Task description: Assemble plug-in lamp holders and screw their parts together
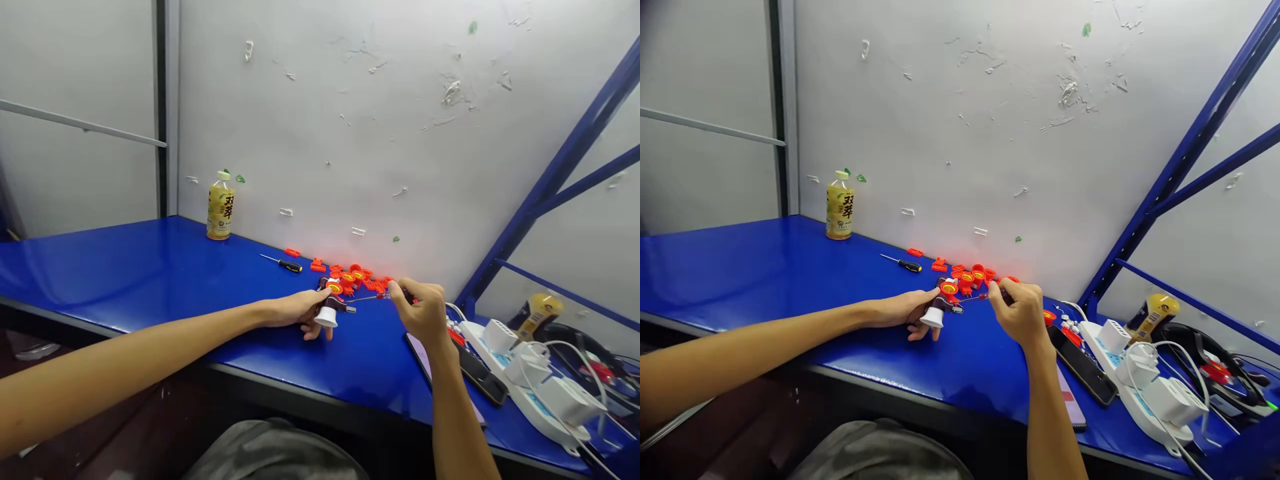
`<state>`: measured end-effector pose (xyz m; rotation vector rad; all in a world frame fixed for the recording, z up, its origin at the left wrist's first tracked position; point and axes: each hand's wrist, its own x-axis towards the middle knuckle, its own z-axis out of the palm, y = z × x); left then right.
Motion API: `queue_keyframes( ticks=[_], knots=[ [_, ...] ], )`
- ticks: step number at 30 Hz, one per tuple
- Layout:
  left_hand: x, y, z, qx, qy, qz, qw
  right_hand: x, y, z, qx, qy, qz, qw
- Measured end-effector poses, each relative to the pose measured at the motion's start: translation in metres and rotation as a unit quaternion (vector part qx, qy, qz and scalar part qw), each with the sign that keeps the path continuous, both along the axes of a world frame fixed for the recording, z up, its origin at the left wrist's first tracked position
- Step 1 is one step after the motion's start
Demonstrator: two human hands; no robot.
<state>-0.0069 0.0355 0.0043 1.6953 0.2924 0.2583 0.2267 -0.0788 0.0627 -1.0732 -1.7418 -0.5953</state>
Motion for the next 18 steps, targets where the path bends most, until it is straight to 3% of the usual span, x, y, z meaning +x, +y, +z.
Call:
queue_keyframes(
  ticks=[5, 12, 15, 18],
  knots=[
    [0.0, 0.006, -0.003, -0.083, 0.071, 0.024, 0.994, 0.003, 0.002, -0.004, -0.018, -0.005, -0.022, 1.0],
    [0.003, 0.008, -0.005, -0.086, 0.113, 0.066, 0.988, 0.005, 0.005, -0.009, -0.046, -0.029, -0.059, 0.997],
    [0.003, 0.001, -0.003, -0.064, 0.105, 0.061, 0.991, 0.003, 0.004, -0.007, -0.037, -0.032, -0.061, 0.997],
    [0.001, -0.007, 0.0, 0.04, 0.069, 0.059, 0.995, 0.002, 0.001, -0.003, -0.018, -0.023, -0.051, 0.998]
  ],
)
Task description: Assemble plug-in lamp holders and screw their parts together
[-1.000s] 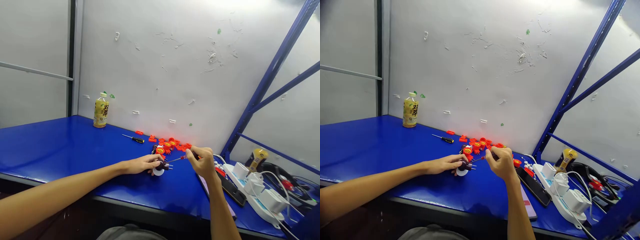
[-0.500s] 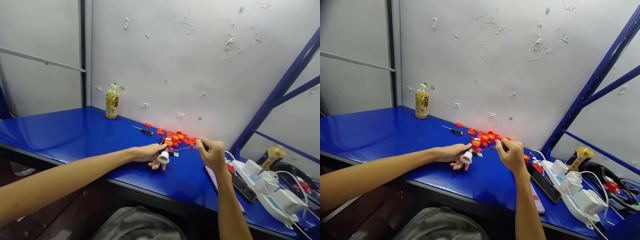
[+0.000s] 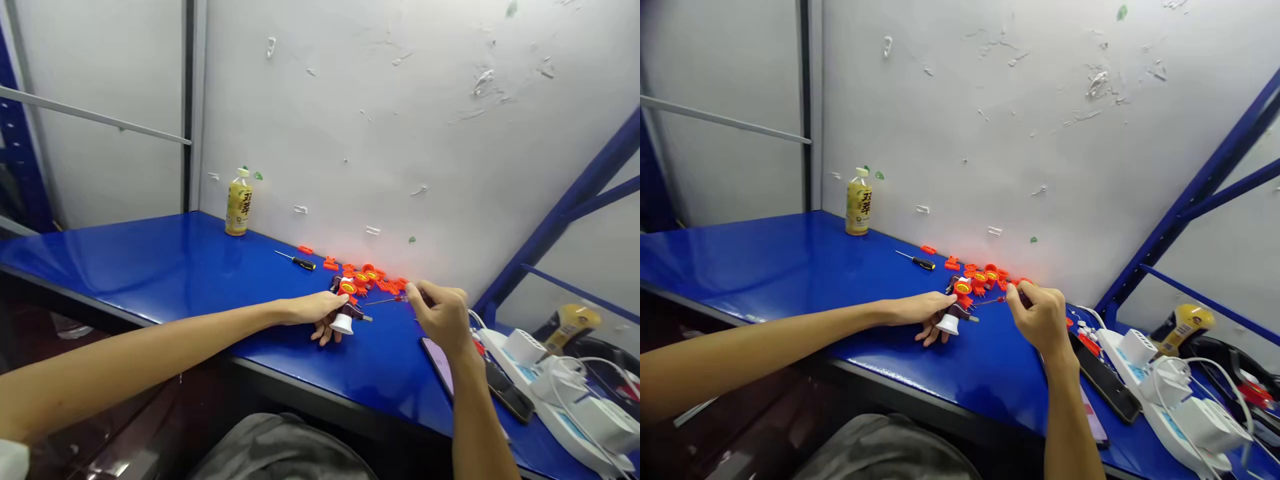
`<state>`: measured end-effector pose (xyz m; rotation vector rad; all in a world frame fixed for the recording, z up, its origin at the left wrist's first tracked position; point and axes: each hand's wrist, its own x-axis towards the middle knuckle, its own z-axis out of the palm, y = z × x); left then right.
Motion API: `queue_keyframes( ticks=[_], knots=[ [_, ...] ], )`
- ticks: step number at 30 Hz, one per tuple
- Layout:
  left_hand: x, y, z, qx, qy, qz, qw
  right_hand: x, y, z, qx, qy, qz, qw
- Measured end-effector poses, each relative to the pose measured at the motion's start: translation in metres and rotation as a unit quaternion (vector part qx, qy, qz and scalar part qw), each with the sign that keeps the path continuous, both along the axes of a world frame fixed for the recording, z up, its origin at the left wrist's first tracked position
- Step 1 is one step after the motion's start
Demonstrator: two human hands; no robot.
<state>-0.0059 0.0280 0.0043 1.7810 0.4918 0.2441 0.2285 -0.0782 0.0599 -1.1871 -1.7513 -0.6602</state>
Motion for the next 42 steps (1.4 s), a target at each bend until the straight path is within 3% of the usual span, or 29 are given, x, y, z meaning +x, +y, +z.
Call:
queue_keyframes(
  ticks=[2, 5, 8, 17, 28, 42],
  knots=[
    [-0.002, -0.004, 0.004, 0.108, -0.024, 0.033, 0.993, 0.0, -0.003, 0.003, 0.016, 0.013, 0.013, 1.0],
    [-0.005, -0.005, 0.01, 0.279, -0.046, 0.063, 0.957, 0.003, -0.007, 0.008, 0.028, 0.036, 0.037, 0.998],
    [-0.007, -0.002, 0.013, 0.375, -0.044, 0.076, 0.923, 0.008, -0.01, 0.012, 0.021, 0.051, 0.037, 0.998],
    [-0.008, 0.008, 0.005, 0.439, -0.013, 0.132, 0.889, 0.009, 0.006, 0.001, -0.098, 0.001, 0.04, 0.994],
    [-0.007, 0.011, 0.002, 0.475, 0.031, 0.169, 0.863, -0.013, 0.016, -0.014, -0.16, -0.063, 0.035, 0.984],
    [-0.005, 0.011, -0.002, 0.486, 0.071, 0.179, 0.853, -0.015, 0.019, -0.018, -0.124, -0.094, 0.022, 0.987]
  ],
)
